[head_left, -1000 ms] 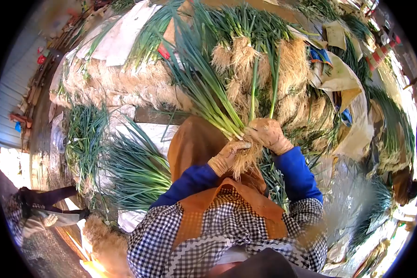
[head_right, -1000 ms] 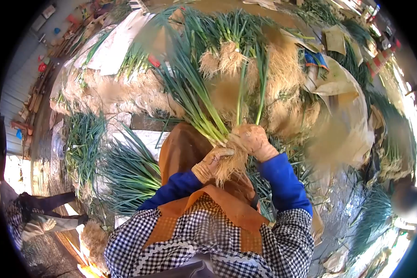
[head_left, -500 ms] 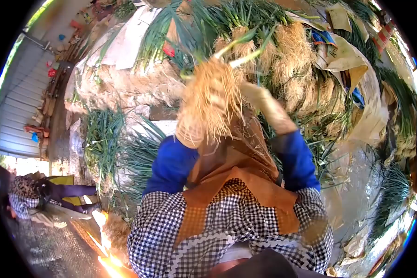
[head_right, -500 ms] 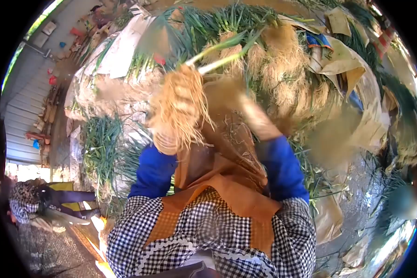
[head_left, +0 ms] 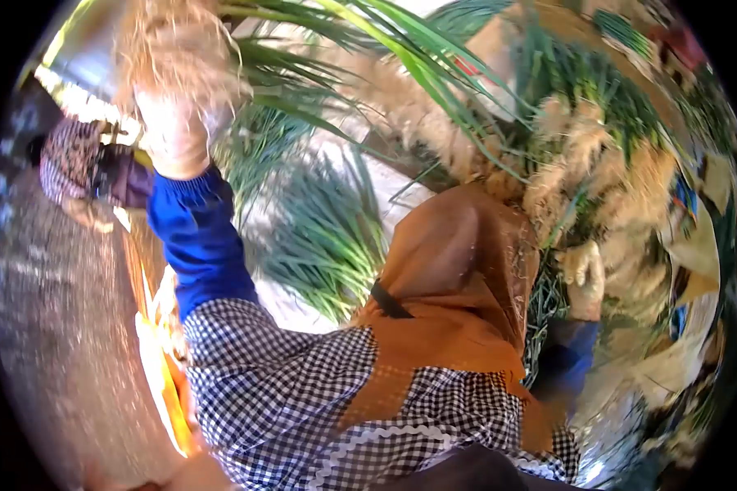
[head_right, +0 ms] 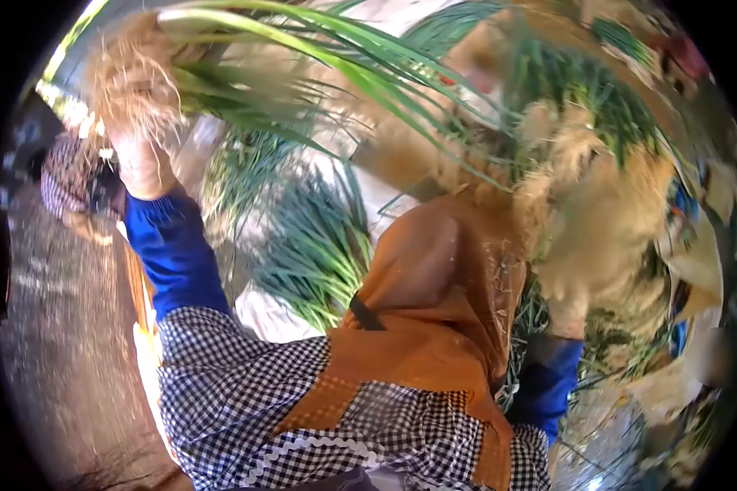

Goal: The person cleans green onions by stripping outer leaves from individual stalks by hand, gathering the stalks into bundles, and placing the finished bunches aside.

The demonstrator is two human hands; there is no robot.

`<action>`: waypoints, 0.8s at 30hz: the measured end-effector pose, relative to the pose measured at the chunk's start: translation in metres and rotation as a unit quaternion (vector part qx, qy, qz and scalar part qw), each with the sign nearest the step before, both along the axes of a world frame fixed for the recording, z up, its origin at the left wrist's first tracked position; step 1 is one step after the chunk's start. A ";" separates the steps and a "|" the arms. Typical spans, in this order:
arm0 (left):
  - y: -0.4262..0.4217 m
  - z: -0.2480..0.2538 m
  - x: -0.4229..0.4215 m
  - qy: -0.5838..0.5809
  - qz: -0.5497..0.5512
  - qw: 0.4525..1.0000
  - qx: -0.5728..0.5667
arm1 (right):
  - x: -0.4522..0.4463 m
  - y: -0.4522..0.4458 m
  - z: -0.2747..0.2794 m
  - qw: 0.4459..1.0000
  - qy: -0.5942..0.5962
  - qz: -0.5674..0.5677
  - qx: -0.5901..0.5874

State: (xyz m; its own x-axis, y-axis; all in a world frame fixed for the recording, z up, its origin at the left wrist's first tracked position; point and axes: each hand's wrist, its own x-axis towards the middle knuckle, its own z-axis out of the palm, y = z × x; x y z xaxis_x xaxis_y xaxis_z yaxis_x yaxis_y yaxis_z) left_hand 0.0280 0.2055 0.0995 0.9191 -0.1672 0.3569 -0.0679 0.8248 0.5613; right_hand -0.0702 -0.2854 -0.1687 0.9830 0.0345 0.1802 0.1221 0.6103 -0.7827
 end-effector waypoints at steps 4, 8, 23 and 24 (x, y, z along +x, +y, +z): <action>0.082 0.008 -0.014 0.024 0.156 0.985 0.072 | -0.007 -0.032 -0.025 0.975 0.173 -0.135 -0.045; 0.145 -0.012 -0.025 0.088 0.253 0.954 0.131 | -0.002 -0.042 -0.017 0.988 0.131 -0.048 -0.062; 0.053 -0.426 -0.263 0.535 -0.023 0.844 0.038 | -0.061 -0.082 -0.034 0.840 0.261 -0.141 -0.454; 0.043 -0.438 -0.274 0.563 -0.023 0.824 0.068 | -0.062 -0.082 -0.034 0.847 0.277 -0.128 -0.435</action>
